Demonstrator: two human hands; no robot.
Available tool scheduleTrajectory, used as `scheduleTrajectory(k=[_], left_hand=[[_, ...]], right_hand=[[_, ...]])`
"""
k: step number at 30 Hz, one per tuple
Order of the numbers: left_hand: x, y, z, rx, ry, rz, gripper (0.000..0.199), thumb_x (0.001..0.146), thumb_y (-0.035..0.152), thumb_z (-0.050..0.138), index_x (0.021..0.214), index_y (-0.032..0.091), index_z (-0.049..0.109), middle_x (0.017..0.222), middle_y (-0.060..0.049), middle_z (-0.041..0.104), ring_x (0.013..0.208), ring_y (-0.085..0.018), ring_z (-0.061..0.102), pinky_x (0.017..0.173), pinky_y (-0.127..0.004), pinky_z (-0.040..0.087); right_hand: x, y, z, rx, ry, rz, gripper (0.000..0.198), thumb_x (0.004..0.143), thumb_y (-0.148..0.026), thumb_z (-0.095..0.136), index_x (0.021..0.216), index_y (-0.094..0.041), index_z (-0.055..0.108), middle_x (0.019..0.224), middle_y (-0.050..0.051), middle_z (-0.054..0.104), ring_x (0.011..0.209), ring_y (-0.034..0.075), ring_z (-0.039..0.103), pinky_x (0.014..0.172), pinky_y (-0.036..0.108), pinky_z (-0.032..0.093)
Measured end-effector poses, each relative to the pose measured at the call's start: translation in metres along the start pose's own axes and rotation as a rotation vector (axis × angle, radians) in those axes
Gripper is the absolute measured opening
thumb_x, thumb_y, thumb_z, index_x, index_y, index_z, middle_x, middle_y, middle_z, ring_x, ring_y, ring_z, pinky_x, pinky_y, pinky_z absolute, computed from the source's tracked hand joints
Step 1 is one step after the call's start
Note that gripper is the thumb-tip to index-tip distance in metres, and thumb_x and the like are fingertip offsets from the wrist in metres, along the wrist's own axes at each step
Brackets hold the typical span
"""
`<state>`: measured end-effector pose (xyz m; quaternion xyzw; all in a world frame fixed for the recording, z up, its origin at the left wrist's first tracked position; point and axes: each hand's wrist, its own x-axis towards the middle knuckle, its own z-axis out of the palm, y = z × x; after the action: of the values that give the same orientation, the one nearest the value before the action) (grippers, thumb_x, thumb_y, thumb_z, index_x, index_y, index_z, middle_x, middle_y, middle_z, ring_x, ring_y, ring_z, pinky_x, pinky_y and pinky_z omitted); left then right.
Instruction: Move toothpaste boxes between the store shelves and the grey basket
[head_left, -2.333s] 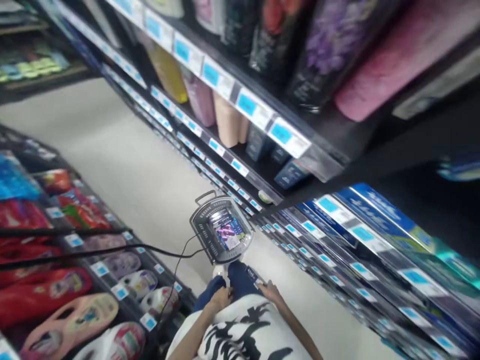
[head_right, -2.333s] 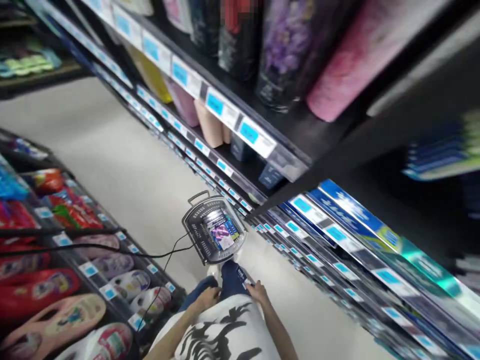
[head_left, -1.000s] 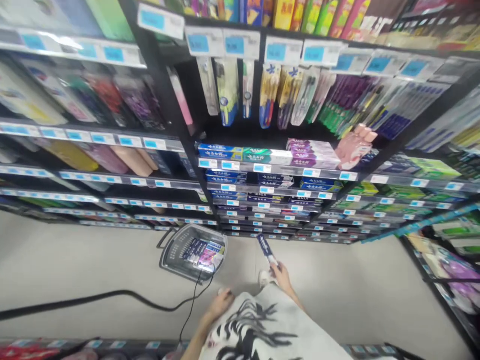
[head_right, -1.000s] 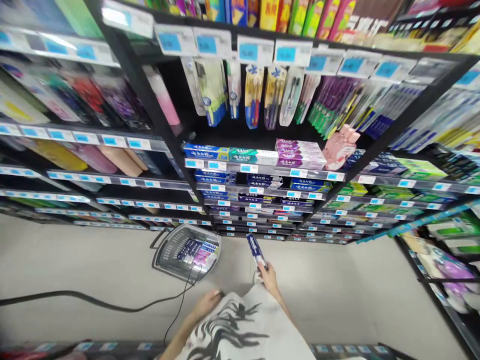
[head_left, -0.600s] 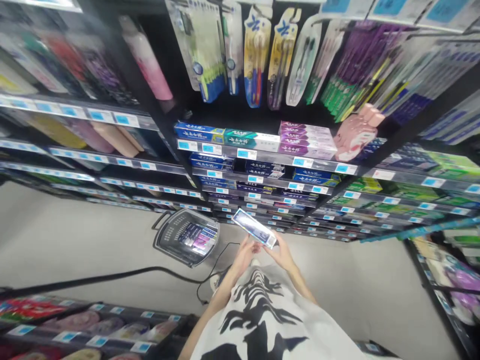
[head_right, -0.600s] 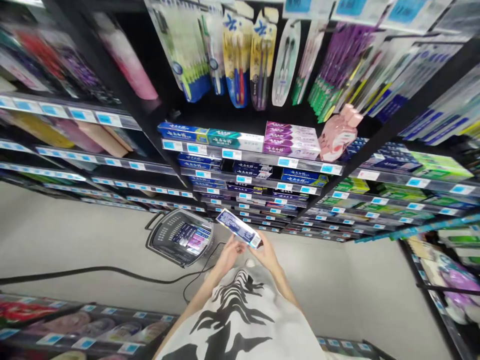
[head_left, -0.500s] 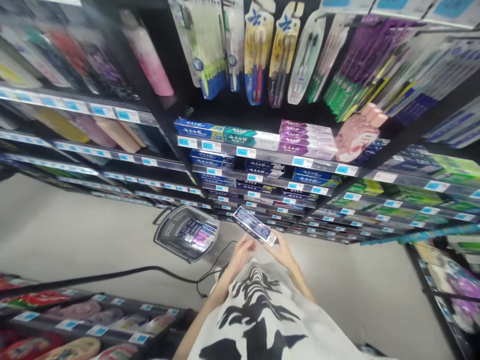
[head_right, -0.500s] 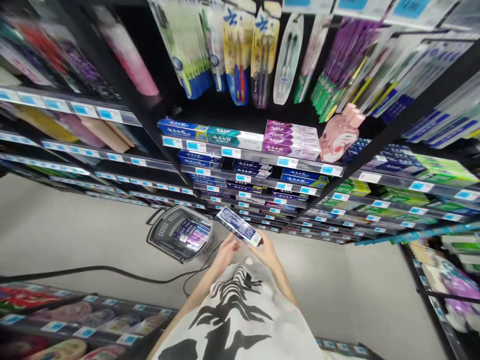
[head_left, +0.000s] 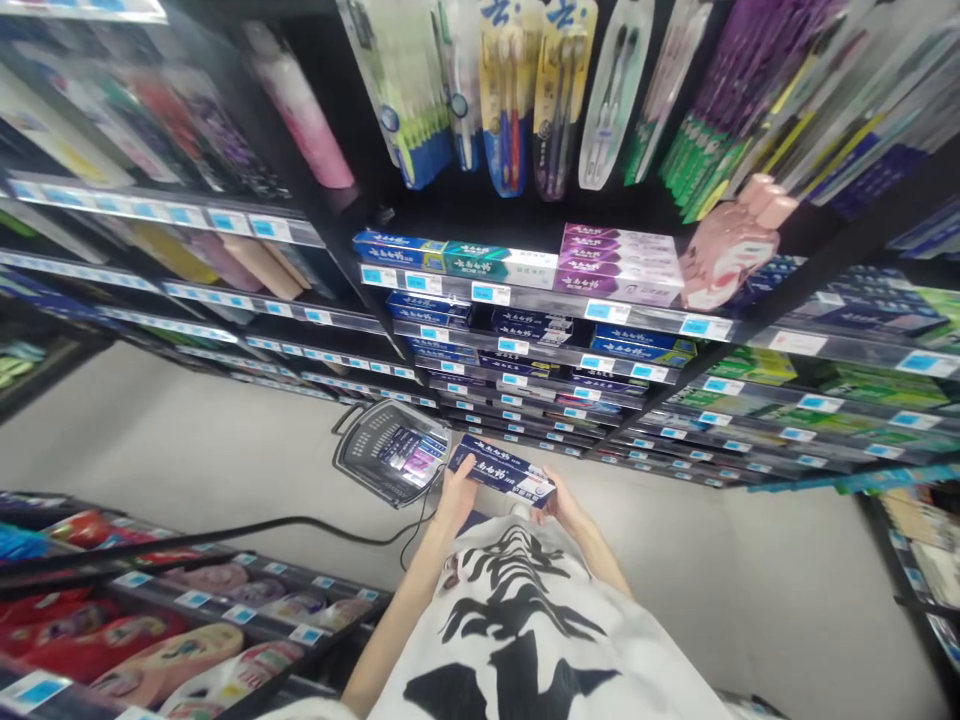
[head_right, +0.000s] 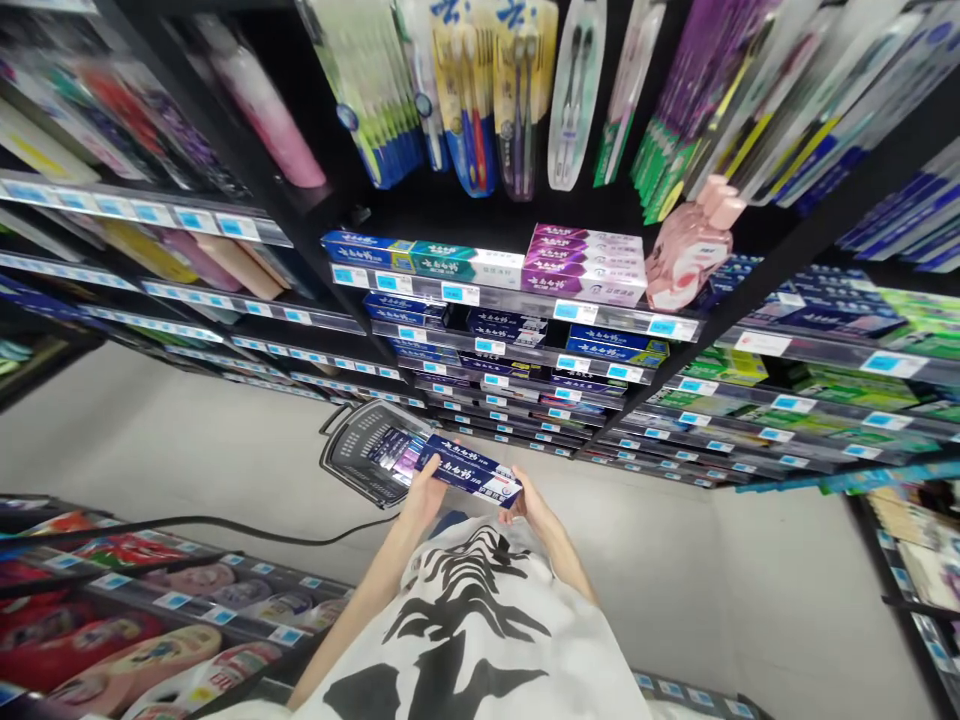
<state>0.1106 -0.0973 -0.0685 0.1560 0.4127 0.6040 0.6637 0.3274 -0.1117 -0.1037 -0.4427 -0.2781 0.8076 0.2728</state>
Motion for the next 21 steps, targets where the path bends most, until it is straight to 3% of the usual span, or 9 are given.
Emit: scheduleTrajectory(k=[3, 7, 12, 15, 18, 21], left_hand=[[-0.008, -0.006, 0.001, -0.004, 0.05, -0.001, 0.057, 0.076, 0.039, 0.082, 0.127, 0.02, 0.065, 0.125, -0.011, 0.073, 0.117, -0.028, 0.067, 0.101, -0.041, 0.053], [-0.016, -0.011, -0.002, -0.012, 0.119, -0.02, 0.053, 0.078, 0.049, 0.078, 0.119, 0.018, 0.07, 0.122, -0.012, 0.074, 0.12, -0.031, 0.066, 0.098, -0.041, 0.055], [-0.015, -0.008, 0.003, 0.039, 0.189, -0.002, 0.048, 0.08, 0.051, 0.075, 0.115, 0.02, 0.071, 0.121, -0.012, 0.074, 0.12, -0.031, 0.065, 0.092, -0.04, 0.057], [-0.007, -0.004, 0.017, 0.042, 0.163, 0.009, 0.05, 0.082, 0.054, 0.072, 0.118, 0.019, 0.07, 0.121, -0.011, 0.073, 0.118, -0.029, 0.066, 0.093, -0.039, 0.056], [0.004, 0.002, 0.033, 0.048, 0.064, -0.031, 0.053, 0.086, 0.058, 0.065, 0.118, 0.016, 0.069, 0.12, -0.014, 0.073, 0.115, -0.029, 0.066, 0.092, -0.041, 0.055], [0.018, 0.012, 0.047, 0.096, -0.028, -0.116, 0.058, 0.088, 0.064, 0.054, 0.117, 0.016, 0.069, 0.114, -0.016, 0.074, 0.106, -0.03, 0.068, 0.087, -0.043, 0.055]], right_hand=[[-0.005, -0.001, -0.001, 0.05, 0.038, -0.013, 0.07, 0.093, -0.069, 0.035, 0.127, -0.013, 0.062, 0.071, 0.008, 0.074, 0.055, 0.02, 0.065, 0.061, 0.031, 0.051], [-0.007, 0.002, 0.002, 0.095, 0.157, 0.014, 0.064, 0.093, -0.067, 0.041, 0.119, -0.015, 0.066, 0.084, 0.011, 0.076, 0.068, 0.022, 0.07, 0.069, 0.034, 0.053], [-0.006, 0.001, 0.007, 0.109, 0.248, -0.264, 0.063, 0.072, -0.065, 0.076, 0.12, -0.024, 0.066, 0.116, 0.009, 0.073, 0.103, 0.026, 0.069, 0.08, 0.034, 0.055], [-0.007, -0.005, 0.008, 0.112, 0.23, -0.337, 0.078, 0.058, -0.047, 0.091, 0.127, -0.027, 0.061, 0.113, 0.006, 0.073, 0.104, 0.024, 0.068, 0.09, 0.034, 0.053], [-0.008, -0.01, 0.005, 0.166, 0.221, -0.322, 0.067, 0.06, -0.042, 0.091, 0.119, -0.022, 0.066, 0.112, 0.006, 0.073, 0.096, 0.021, 0.069, 0.089, 0.032, 0.053], [-0.009, -0.009, -0.002, 0.249, 0.202, -0.31, 0.055, 0.066, -0.045, 0.086, 0.111, -0.019, 0.068, 0.104, 0.007, 0.074, 0.088, 0.02, 0.071, 0.076, 0.029, 0.054]])
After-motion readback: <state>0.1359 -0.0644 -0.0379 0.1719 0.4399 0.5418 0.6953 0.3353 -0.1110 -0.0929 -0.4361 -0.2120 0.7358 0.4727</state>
